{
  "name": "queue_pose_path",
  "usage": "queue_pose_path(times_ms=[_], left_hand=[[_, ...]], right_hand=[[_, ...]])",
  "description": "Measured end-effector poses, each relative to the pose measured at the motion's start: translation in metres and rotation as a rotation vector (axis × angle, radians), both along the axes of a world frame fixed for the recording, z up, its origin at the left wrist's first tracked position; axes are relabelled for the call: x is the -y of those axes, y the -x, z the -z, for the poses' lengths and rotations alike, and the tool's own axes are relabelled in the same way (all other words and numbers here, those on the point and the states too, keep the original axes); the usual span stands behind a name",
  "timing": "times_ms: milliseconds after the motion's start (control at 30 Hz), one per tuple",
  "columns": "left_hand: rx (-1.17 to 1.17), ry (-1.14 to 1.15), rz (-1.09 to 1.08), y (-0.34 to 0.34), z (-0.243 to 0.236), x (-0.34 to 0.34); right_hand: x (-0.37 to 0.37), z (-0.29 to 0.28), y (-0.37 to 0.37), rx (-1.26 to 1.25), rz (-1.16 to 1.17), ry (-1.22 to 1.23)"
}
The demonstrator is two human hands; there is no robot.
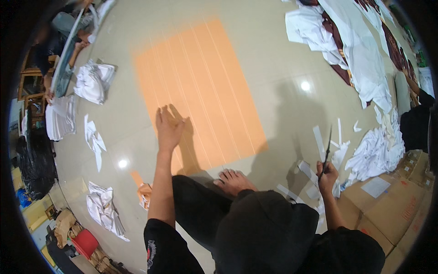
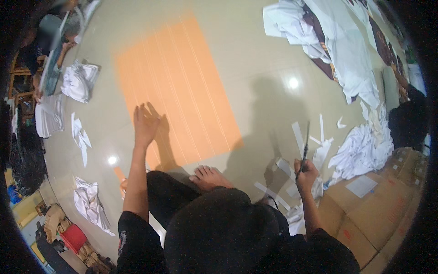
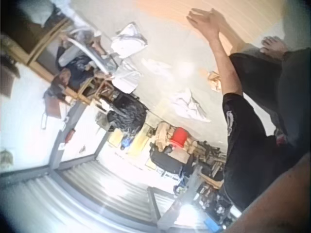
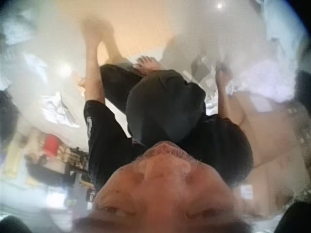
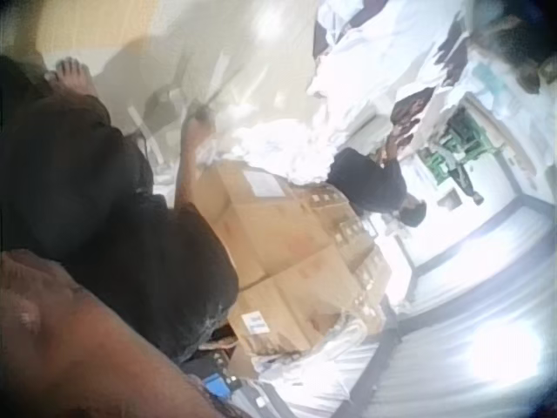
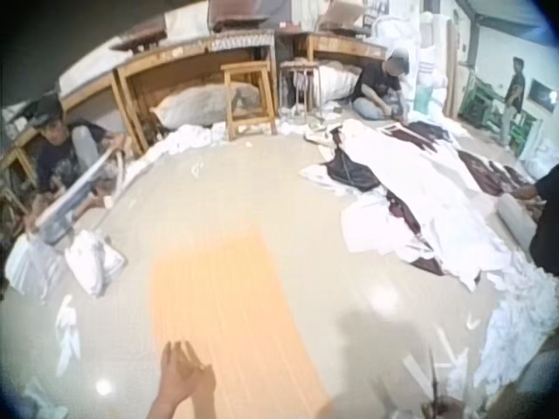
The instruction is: The person sits on the floor and uses scissors to cut a large piece of orange fabric along pre-marked white lines. They trim the edges and then cut the fabric into several long vertical strips.
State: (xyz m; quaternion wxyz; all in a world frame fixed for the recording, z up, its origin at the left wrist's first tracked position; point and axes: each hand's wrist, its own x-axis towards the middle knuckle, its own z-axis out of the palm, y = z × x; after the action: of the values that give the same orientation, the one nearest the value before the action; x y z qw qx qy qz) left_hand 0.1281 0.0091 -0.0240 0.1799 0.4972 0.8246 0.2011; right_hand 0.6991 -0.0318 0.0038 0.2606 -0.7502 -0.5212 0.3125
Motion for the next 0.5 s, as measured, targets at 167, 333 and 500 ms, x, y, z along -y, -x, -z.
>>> queue_pose_path(times_ms=[167,333,500], left_hand=[[0.026,0.041,-0.008,0.006,-0.002,-0.016],[0.137,0.047,-0.02,0.016,0.004,-0.03],[-0.069,0.022,-0.019,0.039,0.02,-0.038]], right_hand=[[-0.115,0.023,0.145,0.008,-0.196,-0.184],[-0.242,0.047,0.296,-0.003,-0.37,-0.593],[-0.314,0.054,0.415,0.022,-0.494,-0.633]])
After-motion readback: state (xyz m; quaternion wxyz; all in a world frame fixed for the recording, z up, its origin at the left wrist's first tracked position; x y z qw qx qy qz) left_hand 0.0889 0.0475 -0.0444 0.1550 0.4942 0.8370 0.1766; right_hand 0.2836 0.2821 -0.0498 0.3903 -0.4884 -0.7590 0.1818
